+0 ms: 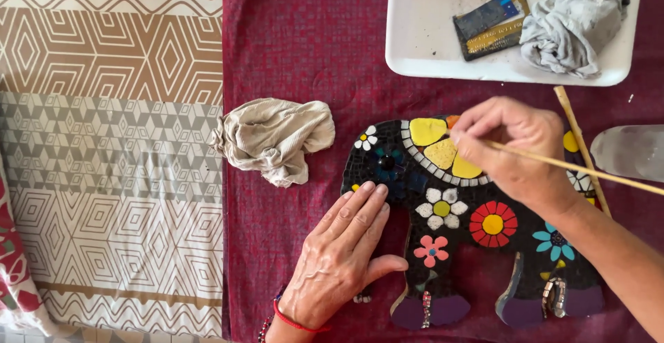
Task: Cleaning and refining the grout on a mosaic elephant using a spray bottle, cloth, and wooden stick.
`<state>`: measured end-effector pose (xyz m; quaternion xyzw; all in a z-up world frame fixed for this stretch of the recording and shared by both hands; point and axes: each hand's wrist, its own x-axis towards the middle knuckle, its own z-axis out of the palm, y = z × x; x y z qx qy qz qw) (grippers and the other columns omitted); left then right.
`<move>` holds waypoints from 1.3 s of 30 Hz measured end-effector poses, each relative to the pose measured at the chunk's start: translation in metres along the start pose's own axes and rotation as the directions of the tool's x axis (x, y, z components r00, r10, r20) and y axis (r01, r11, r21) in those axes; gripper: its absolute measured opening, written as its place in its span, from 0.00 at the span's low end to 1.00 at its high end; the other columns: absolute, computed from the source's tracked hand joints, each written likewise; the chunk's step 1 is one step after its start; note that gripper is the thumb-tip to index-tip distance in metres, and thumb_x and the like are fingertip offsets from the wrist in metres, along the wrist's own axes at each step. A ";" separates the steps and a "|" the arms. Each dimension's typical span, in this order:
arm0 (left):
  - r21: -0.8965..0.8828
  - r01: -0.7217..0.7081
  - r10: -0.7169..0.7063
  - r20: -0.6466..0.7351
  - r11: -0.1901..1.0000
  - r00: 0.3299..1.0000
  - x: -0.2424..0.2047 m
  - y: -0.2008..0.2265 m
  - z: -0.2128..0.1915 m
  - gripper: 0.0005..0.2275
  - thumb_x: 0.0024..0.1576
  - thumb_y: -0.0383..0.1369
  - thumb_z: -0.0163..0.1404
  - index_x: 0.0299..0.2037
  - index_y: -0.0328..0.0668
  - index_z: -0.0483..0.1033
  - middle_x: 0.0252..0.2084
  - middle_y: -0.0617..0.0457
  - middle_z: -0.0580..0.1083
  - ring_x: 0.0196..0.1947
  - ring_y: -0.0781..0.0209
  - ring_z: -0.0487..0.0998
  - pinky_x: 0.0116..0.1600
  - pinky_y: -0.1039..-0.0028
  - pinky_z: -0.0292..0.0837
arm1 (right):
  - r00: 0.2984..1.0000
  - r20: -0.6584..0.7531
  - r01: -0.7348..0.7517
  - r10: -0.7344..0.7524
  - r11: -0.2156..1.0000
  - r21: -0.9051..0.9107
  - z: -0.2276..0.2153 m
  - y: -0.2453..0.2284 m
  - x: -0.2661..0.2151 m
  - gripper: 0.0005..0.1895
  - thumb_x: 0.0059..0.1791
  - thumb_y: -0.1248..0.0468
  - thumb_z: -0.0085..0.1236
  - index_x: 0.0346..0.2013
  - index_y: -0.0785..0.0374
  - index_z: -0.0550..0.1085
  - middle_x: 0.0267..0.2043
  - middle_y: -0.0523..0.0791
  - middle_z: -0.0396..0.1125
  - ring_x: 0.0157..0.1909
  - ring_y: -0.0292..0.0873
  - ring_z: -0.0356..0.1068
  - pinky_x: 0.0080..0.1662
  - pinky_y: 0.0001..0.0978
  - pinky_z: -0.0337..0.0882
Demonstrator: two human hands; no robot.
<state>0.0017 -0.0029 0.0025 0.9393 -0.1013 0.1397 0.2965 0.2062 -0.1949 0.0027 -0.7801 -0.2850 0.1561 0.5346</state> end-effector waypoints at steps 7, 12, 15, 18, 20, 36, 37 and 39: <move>-0.027 0.011 -0.012 -0.018 1.000 1.000 0.001 0.000 -0.004 0.27 0.62 0.47 0.54 0.55 0.23 0.75 0.64 0.37 0.71 0.67 0.40 0.70 0.71 0.53 0.66 | 1.000 0.025 0.007 -0.003 0.986 -0.166 0.012 -0.019 0.001 0.09 0.47 0.73 0.62 0.23 0.64 0.73 0.33 0.45 0.74 0.32 0.33 0.71 0.33 0.21 0.69; -0.051 -0.045 0.043 -0.051 0.998 0.998 -0.003 0.005 -0.006 0.28 0.65 0.47 0.51 0.59 0.21 0.72 0.65 0.32 0.70 0.68 0.36 0.70 0.70 0.51 0.69 | 0.993 0.109 0.058 -0.055 0.998 -0.024 0.044 -0.028 0.006 0.08 0.47 0.73 0.64 0.26 0.65 0.73 0.34 0.48 0.75 0.30 0.35 0.73 0.30 0.19 0.72; -0.043 -0.047 0.044 -0.069 0.998 0.997 -0.006 0.010 -0.010 0.28 0.65 0.47 0.48 0.57 0.19 0.73 0.63 0.31 0.71 0.67 0.35 0.71 0.70 0.50 0.69 | 0.995 0.073 0.064 -0.060 0.996 -0.055 0.057 -0.030 0.012 0.09 0.50 0.72 0.64 0.28 0.66 0.72 0.36 0.48 0.75 0.34 0.36 0.74 0.36 0.22 0.74; -0.043 -0.030 0.025 -0.121 0.999 0.992 -0.012 0.002 -0.012 0.28 0.64 0.47 0.51 0.56 0.17 0.73 0.61 0.30 0.72 0.65 0.36 0.72 0.69 0.51 0.70 | 0.999 0.036 0.037 -0.032 0.991 -0.128 0.063 -0.031 0.013 0.09 0.50 0.72 0.63 0.28 0.66 0.72 0.37 0.48 0.75 0.33 0.35 0.73 0.35 0.22 0.72; -0.058 -0.012 0.005 -0.129 0.998 0.992 -0.015 -0.001 -0.011 0.28 0.63 0.46 0.52 0.54 0.17 0.73 0.62 0.31 0.72 0.65 0.35 0.72 0.69 0.51 0.71 | 0.992 0.101 0.084 -0.072 0.989 -0.120 0.060 -0.031 0.012 0.10 0.49 0.73 0.64 0.26 0.66 0.72 0.34 0.47 0.75 0.31 0.35 0.72 0.33 0.21 0.71; -0.079 0.014 -0.025 -0.140 0.997 0.990 -0.017 -0.003 -0.008 0.29 0.62 0.46 0.54 0.55 0.16 0.74 0.62 0.31 0.71 0.66 0.34 0.71 0.69 0.52 0.70 | 0.996 0.085 -0.011 0.016 0.998 -0.068 0.058 -0.020 0.013 0.12 0.48 0.76 0.63 0.25 0.66 0.70 0.35 0.49 0.73 0.33 0.36 0.71 0.33 0.21 0.70; -0.083 0.016 -0.027 -0.137 0.996 0.990 -0.018 -0.002 -0.008 0.29 0.62 0.46 0.54 0.55 0.16 0.74 0.62 0.31 0.71 0.66 0.34 0.71 0.69 0.52 0.70 | 0.996 0.086 -0.016 0.022 0.998 -0.068 0.057 -0.019 0.012 0.12 0.48 0.76 0.63 0.25 0.66 0.70 0.35 0.49 0.73 0.33 0.36 0.71 0.33 0.21 0.70; -0.080 0.021 -0.033 -0.142 0.997 0.989 -0.017 -0.003 -0.008 0.29 0.62 0.47 0.53 0.55 0.16 0.74 0.62 0.32 0.71 0.66 0.34 0.71 0.69 0.52 0.70 | 0.993 0.114 -0.042 0.039 0.999 0.031 0.056 -0.018 0.013 0.11 0.48 0.76 0.64 0.26 0.66 0.70 0.36 0.50 0.73 0.34 0.36 0.71 0.34 0.19 0.71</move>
